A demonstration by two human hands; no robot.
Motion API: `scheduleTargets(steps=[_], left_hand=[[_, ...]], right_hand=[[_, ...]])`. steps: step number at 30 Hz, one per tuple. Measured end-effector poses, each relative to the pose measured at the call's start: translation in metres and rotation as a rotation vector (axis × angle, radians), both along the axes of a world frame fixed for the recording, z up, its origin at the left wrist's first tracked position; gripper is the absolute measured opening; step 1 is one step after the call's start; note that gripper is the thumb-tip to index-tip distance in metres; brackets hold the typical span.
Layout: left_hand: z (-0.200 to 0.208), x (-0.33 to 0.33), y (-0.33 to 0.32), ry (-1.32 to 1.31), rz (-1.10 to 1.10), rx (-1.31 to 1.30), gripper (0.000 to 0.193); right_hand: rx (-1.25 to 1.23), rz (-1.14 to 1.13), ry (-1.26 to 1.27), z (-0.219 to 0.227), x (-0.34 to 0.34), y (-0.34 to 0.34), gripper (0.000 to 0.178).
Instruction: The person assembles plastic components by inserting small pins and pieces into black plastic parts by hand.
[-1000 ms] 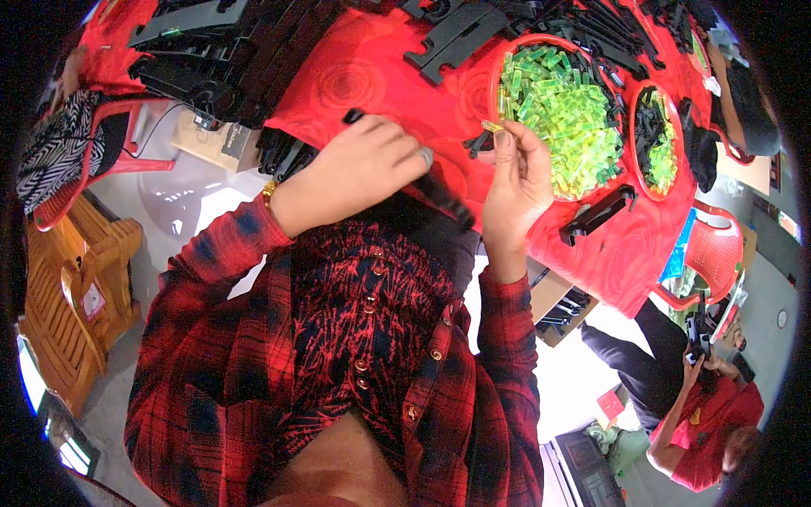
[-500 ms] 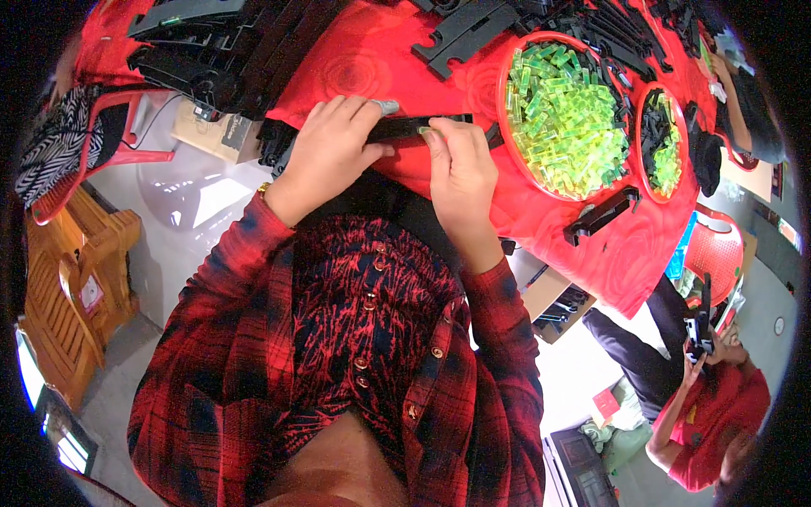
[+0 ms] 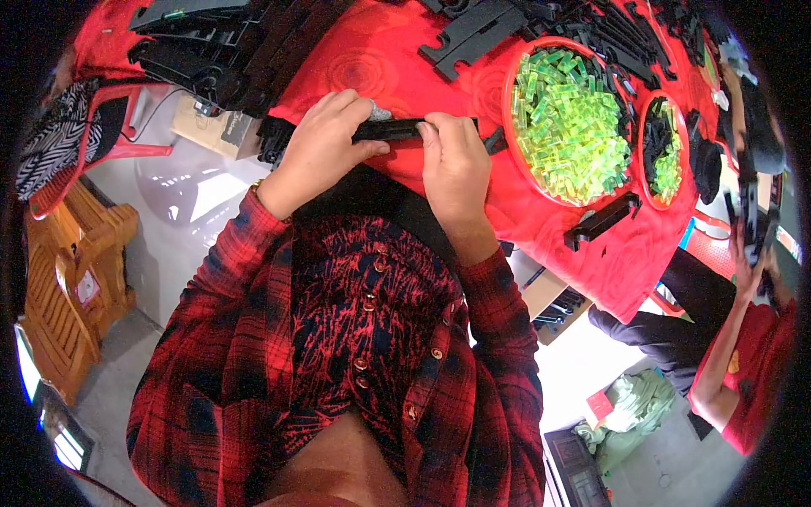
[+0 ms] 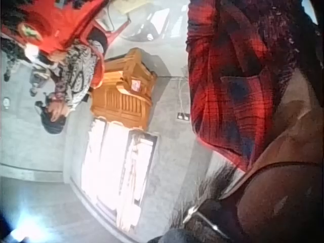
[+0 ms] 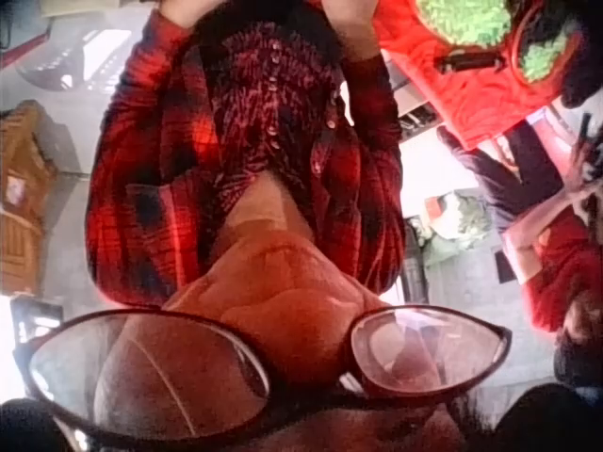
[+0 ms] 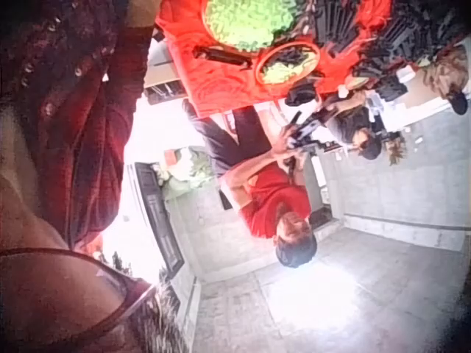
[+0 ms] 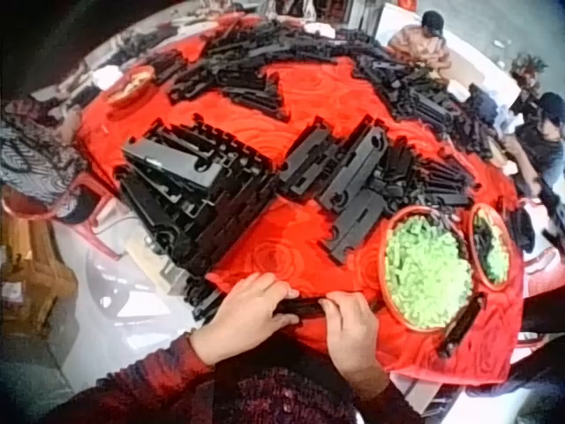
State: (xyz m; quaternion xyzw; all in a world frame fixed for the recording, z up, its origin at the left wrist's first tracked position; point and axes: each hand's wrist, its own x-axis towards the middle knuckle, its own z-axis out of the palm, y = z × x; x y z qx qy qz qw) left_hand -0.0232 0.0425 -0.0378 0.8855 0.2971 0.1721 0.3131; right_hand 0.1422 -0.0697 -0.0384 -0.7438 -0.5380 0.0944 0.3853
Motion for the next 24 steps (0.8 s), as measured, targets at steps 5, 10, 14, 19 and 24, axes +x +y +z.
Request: scheduleTargets(steps=[5, 10, 14, 19, 24], left_hand=[[0.003, 0.003, 0.002, -0.002, -0.015, -0.064, 0.039], [0.006, 0.004, 0.003, -0.036, -0.024, -0.094, 0.037], [0.006, 0.002, 0.005, -0.04, -0.024, -0.088, 0.037], [0.007, 0.007, 0.004, -0.037, -0.031, -0.08, 0.036], [0.01, 0.009, 0.002, -0.035, -0.026, -0.069, 0.035]], right_hand=[[-0.011, 0.009, -0.014, 0.002, 0.001, 0.0, 0.011], [-0.026, 0.012, -0.04, 0.004, 0.003, 0.0, 0.01], [-0.006, 0.03, -0.052, 0.006, 0.003, 0.002, 0.01], [-0.007, -0.004, 0.075, -0.001, 0.009, -0.004, 0.01], [-0.031, 0.006, 0.096, 0.002, 0.012, -0.009, 0.01]])
